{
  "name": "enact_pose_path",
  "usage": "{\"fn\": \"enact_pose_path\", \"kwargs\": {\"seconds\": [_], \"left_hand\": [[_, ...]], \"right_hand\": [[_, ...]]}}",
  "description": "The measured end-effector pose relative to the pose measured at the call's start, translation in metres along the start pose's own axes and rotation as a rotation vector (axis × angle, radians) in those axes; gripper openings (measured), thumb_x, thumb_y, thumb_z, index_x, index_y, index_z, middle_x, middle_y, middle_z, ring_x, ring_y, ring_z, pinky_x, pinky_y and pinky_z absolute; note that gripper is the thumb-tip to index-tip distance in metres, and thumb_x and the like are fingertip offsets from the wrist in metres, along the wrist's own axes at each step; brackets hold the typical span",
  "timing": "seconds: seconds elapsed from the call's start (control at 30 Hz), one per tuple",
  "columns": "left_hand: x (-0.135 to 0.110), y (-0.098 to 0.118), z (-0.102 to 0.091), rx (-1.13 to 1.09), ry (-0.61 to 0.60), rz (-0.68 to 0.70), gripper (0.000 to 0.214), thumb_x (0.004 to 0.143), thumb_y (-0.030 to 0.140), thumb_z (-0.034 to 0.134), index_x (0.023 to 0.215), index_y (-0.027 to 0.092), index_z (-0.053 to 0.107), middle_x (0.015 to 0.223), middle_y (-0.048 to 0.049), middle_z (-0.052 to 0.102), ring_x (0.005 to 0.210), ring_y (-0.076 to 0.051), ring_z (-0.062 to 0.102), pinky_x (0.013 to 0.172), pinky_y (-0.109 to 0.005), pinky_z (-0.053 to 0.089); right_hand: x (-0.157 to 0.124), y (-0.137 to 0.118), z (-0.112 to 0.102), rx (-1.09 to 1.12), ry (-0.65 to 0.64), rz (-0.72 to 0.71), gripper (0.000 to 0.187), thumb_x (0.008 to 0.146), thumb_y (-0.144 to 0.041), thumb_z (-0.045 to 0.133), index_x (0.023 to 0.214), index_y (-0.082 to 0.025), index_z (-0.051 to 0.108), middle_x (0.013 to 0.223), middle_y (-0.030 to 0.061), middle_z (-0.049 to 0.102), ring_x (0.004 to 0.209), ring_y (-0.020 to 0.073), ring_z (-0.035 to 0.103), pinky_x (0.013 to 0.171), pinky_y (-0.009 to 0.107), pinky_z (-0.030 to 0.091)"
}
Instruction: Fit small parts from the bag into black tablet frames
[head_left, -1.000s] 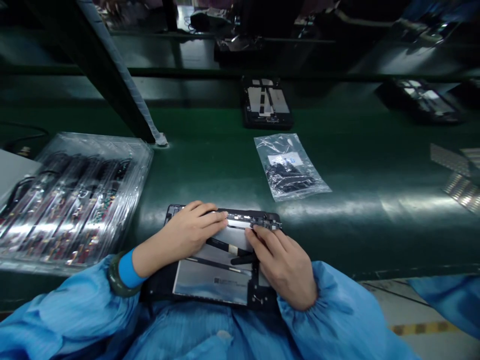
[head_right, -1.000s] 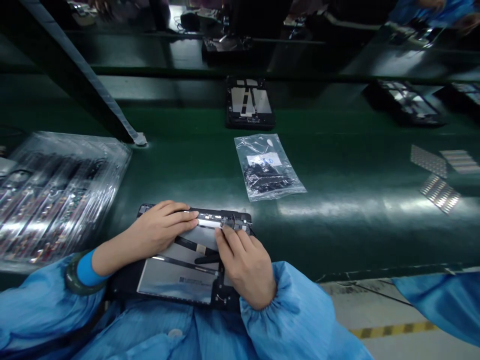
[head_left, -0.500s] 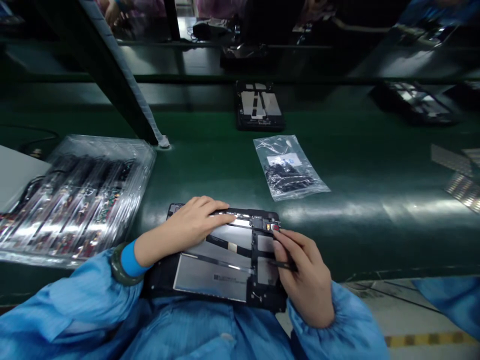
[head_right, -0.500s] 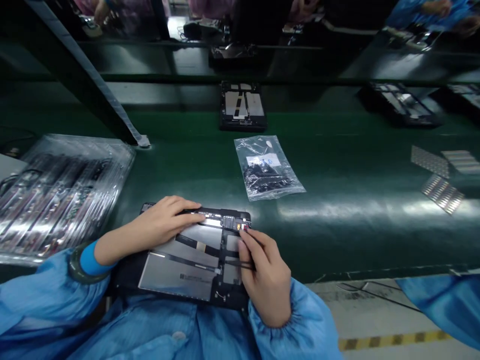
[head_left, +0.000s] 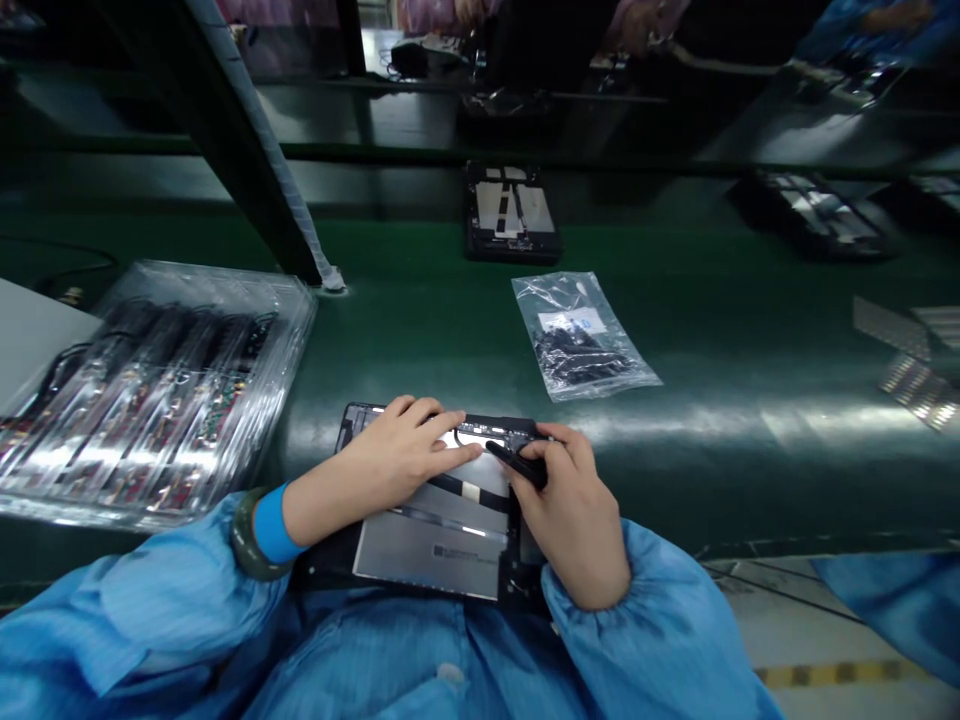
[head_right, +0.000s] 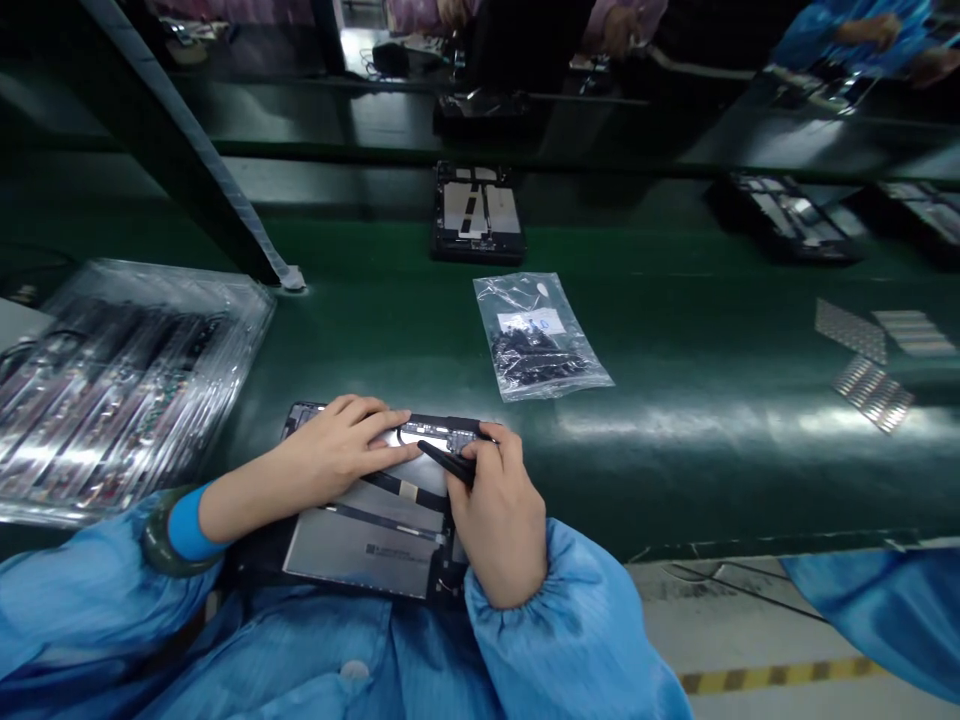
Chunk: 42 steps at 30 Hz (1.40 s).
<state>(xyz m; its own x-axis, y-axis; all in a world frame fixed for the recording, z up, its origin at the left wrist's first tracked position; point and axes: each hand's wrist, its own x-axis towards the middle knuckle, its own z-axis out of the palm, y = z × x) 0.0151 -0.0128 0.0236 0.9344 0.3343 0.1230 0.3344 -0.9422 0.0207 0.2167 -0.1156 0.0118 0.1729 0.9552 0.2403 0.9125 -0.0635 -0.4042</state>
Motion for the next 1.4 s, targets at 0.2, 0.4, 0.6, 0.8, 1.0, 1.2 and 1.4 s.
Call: {"fn": "enact_pose_path", "kwargs": {"seconds": [0.2, 0.4, 0.6, 0.8, 1.0, 1.2, 1.4], "left_hand": [[0.001, 0.001, -0.003, 0.0, -0.031, -0.001, 0.041, 0.091, 0.011, 0.046, 0.128, 0.029, 0.05, 0.131, -0.0113, 0.05, 0.107, -0.03, 0.048, 0.081, -0.043, 0.041], [0.001, 0.002, -0.002, 0.015, -0.05, 0.002, 0.041, 0.091, 0.011, 0.044, 0.129, 0.028, 0.049, 0.131, -0.0123, 0.05, 0.107, -0.03, 0.048, 0.081, -0.042, 0.041], [0.001, 0.002, -0.003, 0.0, -0.05, -0.003, 0.042, 0.09, 0.011, 0.047, 0.129, 0.028, 0.049, 0.131, -0.0119, 0.049, 0.107, -0.03, 0.048, 0.082, -0.042, 0.041], [0.002, 0.001, -0.005, -0.011, -0.072, 0.002, 0.044, 0.088, 0.011, 0.049, 0.129, 0.027, 0.049, 0.132, -0.0127, 0.049, 0.108, -0.031, 0.048, 0.083, -0.044, 0.041], [0.001, 0.001, -0.004, -0.015, -0.053, -0.002, 0.044, 0.086, 0.009, 0.051, 0.127, 0.027, 0.051, 0.131, -0.0115, 0.05, 0.109, -0.031, 0.048, 0.083, -0.044, 0.041], [0.002, 0.001, -0.005, -0.014, -0.061, 0.002, 0.046, 0.085, 0.009, 0.052, 0.128, 0.027, 0.05, 0.131, -0.0106, 0.05, 0.108, -0.031, 0.047, 0.082, -0.043, 0.041], [0.002, 0.001, -0.005, -0.016, -0.062, 0.001, 0.048, 0.085, 0.009, 0.052, 0.129, 0.027, 0.05, 0.132, -0.0103, 0.049, 0.108, -0.03, 0.048, 0.084, -0.043, 0.04]], "right_hand": [[0.012, -0.001, -0.004, -0.035, -0.105, 0.032, 0.02, 0.086, -0.034, 0.059, 0.078, -0.016, 0.054, 0.112, 0.0088, 0.054, 0.078, 0.0185, 0.063, 0.053, 0.029, 0.049], [0.02, -0.003, -0.008, -0.038, -0.146, -0.057, 0.013, 0.086, -0.025, 0.061, 0.08, -0.015, 0.056, 0.109, 0.0062, 0.057, 0.079, 0.0173, 0.064, 0.058, 0.028, 0.051], [0.022, 0.008, -0.021, -0.121, -0.177, -0.177, 0.013, 0.087, -0.028, 0.061, 0.089, -0.017, 0.056, 0.097, 0.0039, 0.057, 0.074, 0.0168, 0.063, 0.056, 0.026, 0.048], [0.038, 0.015, -0.027, -0.101, -0.397, -0.157, 0.016, 0.084, -0.031, 0.067, 0.084, -0.017, 0.059, 0.094, 0.0032, 0.054, 0.067, 0.0133, 0.06, 0.061, 0.026, 0.049], [0.053, 0.014, -0.034, -0.155, -0.511, -0.244, 0.011, 0.081, -0.023, 0.068, 0.088, -0.017, 0.063, 0.095, 0.0025, 0.058, 0.07, 0.0129, 0.061, 0.059, 0.024, 0.047], [0.055, 0.028, -0.044, -0.161, -0.554, -0.285, 0.02, 0.079, -0.015, 0.068, 0.097, -0.019, 0.06, 0.096, 0.0017, 0.057, 0.071, 0.0131, 0.062, 0.061, 0.025, 0.049], [0.063, 0.032, -0.042, -0.059, -0.615, -0.377, 0.02, 0.08, -0.012, 0.066, 0.098, -0.017, 0.063, 0.096, 0.0037, 0.058, 0.074, 0.0136, 0.062, 0.07, 0.027, 0.053]]}}
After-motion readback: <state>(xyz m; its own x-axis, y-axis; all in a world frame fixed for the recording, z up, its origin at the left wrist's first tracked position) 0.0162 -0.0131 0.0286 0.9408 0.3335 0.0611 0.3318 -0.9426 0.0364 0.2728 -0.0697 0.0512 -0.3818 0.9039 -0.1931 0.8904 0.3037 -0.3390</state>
